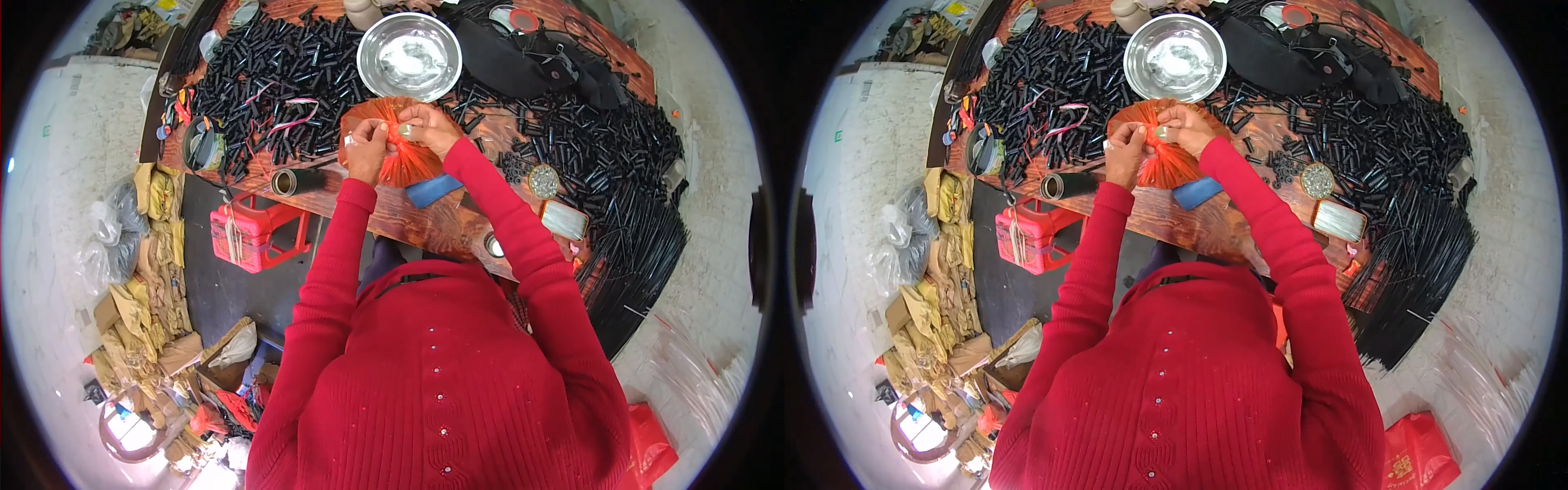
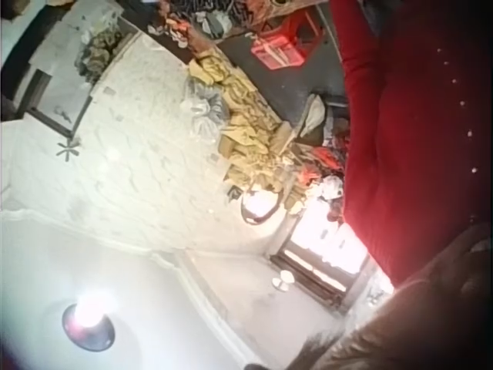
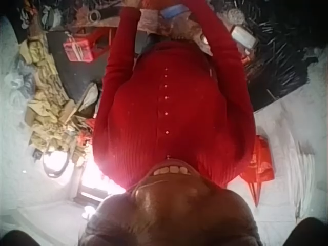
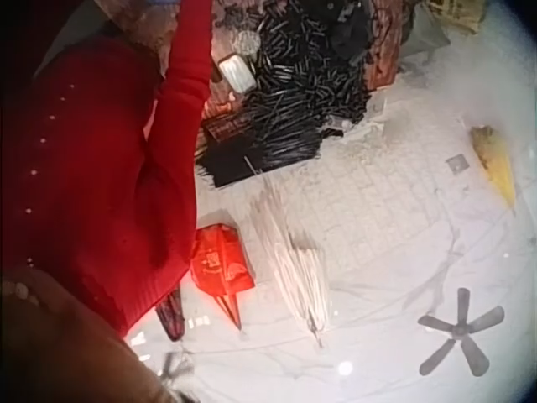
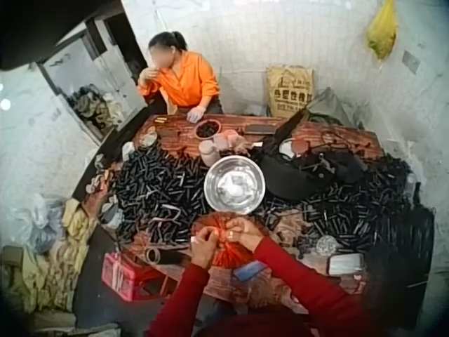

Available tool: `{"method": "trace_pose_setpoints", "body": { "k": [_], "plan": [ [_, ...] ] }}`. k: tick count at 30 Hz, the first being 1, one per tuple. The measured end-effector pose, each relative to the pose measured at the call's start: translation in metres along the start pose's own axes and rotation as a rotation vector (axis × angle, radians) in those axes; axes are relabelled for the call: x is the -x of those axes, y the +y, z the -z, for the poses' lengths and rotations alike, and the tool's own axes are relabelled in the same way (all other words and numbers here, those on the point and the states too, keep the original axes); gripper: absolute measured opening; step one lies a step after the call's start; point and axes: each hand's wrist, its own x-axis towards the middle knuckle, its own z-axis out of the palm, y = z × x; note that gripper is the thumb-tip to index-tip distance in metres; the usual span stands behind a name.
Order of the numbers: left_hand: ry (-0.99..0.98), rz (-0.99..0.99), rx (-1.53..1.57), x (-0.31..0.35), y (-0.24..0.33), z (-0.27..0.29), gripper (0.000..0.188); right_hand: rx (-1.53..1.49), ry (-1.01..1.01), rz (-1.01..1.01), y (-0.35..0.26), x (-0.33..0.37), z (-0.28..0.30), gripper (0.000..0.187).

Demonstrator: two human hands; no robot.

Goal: Packing small metal rings into a plastic bag and then sorting a large number of black rods.

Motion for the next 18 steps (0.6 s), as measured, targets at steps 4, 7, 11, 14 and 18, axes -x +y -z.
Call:
{"method": "trace_pose_setpoints", "body": {
  "k": [4,7,11,14,18],
  "plan": [
    [-0.044,-0.006,0.039,-0.003,0.001,-0.001,0.014,-0.097,0.046,-0.136,0.004,-0.005,0.01,0.031],
    [-0.078,0.01,0.1,0.003,0.011,0.0,0.018,-0.114,0.112,0.006,0.005,-0.005,0.006,0.029],
    [-0.037,0.101,0.199,0.0,0.017,0.001,0.028,0.138,0.161,0.134,-0.007,-0.006,0.007,0.02],
    [0.003,0.158,0.276,-0.005,0.011,0.002,0.027,0.554,0.051,0.241,-0.033,0.012,-0.004,0.014],
    [-0.021,0.176,0.295,-0.008,0.01,0.001,0.024,1.316,0.061,0.654,-0.051,0.018,-0.014,0.016]
  ]
}}
